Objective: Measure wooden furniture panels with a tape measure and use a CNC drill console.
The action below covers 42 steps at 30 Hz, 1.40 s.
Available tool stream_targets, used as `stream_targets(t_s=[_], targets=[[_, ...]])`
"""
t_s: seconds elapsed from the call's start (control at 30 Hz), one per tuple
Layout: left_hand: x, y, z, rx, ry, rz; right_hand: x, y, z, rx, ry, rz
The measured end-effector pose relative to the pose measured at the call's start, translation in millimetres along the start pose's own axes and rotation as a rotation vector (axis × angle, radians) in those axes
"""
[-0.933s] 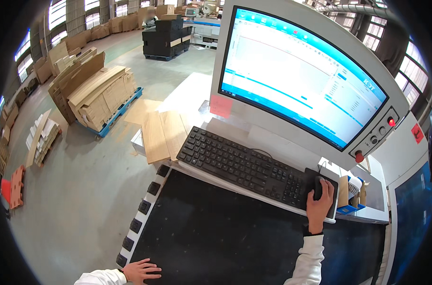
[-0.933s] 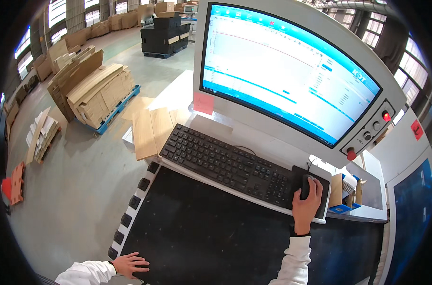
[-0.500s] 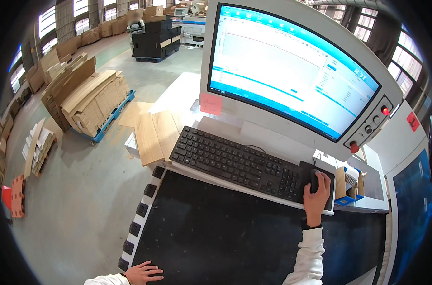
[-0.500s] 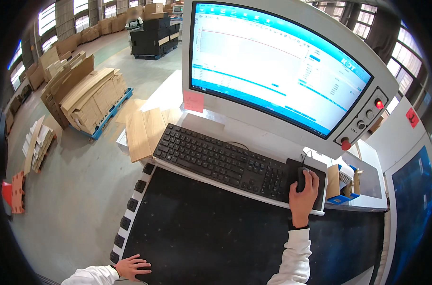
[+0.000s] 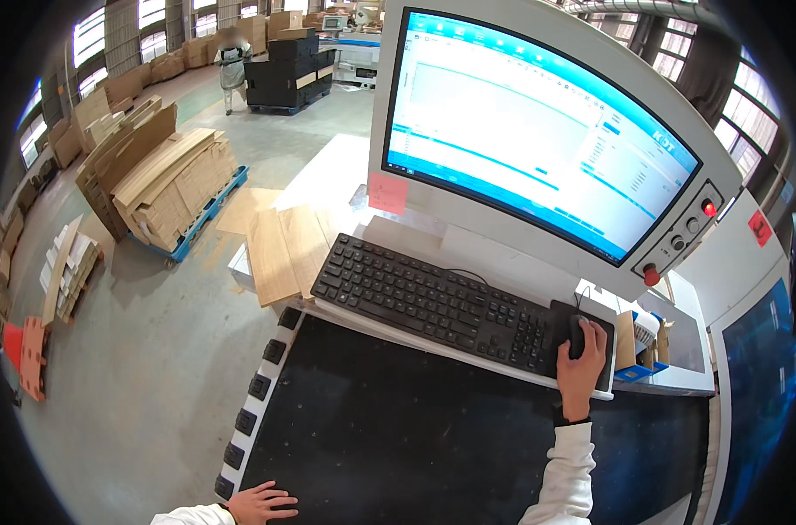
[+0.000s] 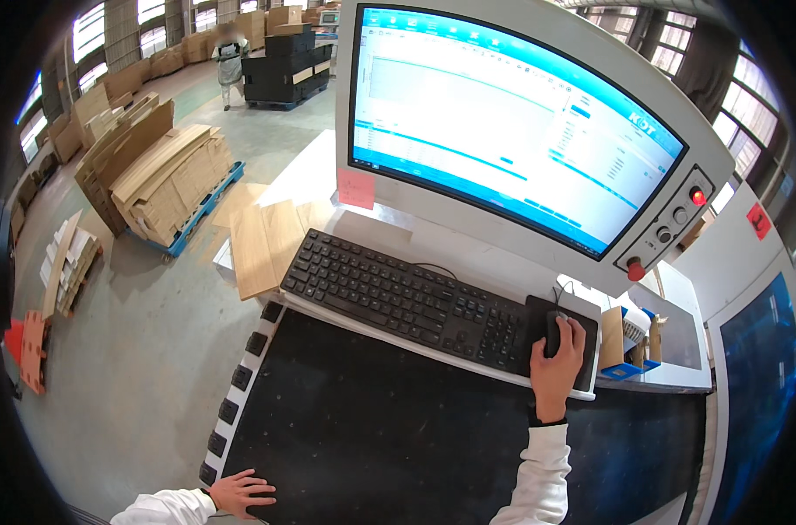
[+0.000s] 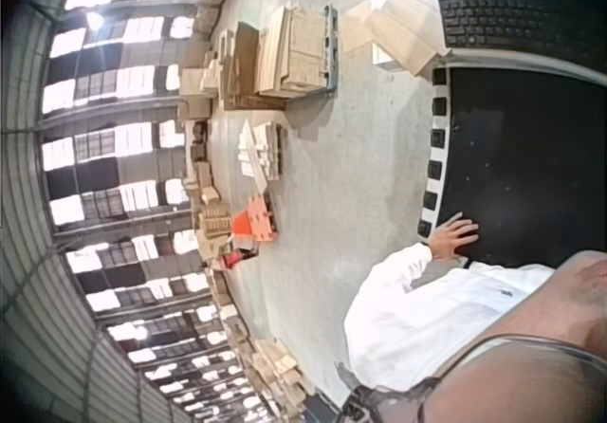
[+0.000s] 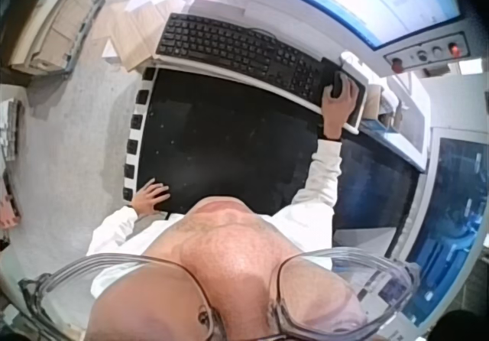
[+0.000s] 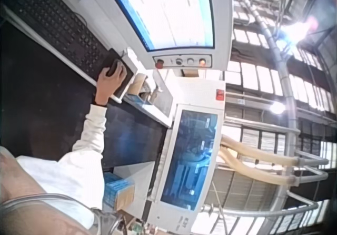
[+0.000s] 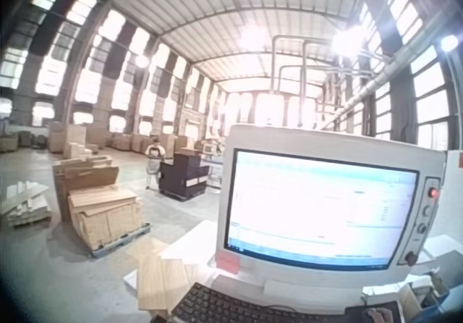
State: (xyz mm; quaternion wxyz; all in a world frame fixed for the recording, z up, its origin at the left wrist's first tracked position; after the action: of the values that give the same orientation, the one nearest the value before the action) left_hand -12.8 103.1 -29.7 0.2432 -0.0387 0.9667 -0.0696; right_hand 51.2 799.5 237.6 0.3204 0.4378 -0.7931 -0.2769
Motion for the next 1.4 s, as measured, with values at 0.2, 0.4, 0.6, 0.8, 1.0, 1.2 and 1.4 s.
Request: stream_targets(t_s=[0.2,0.4,0.6,0.8,1.0,1.2,1.4], targets=[[11,-5,20,0.132,0.075,-0.048,0,0,0,-0.005,-0.001,-0.005],[12,-6,23,0.13,0.072,-0.044,-1,0,0,-0.003,0.006,-0.007],[2,0,3,0.005,-0.011,-0.007,-1,0,0,-0.006,0.002,0.012],[3,-2,5,0.013,-0.02,-0.008,0,-1,1,-0.001,0.002,0.013],[6,-2,5,-0.002,-0.012,0.002,3,-1,-2,0.001,-0.003,0.019],[-2,4,-3,-0.069,-0.024,-0.015,6,3,-5,-0.006,-0.01,0.005],[-1,4,-2,-0.111,-0.014,-0.011,3,4,-1,-0.004,0.004,0.013]])
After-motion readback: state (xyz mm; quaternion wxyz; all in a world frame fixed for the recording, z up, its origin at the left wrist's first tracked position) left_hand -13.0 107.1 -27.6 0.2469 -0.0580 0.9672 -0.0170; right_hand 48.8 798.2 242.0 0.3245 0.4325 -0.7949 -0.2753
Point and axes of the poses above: each hand's wrist, its own y-axis towards the middle knuckle, its own z-axis out of the palm, x = y × z, the point moved 8 cm from there along y, towards the middle knuckle, and after that the axes turned 4 degrees about -z, right-handed, at the moved point
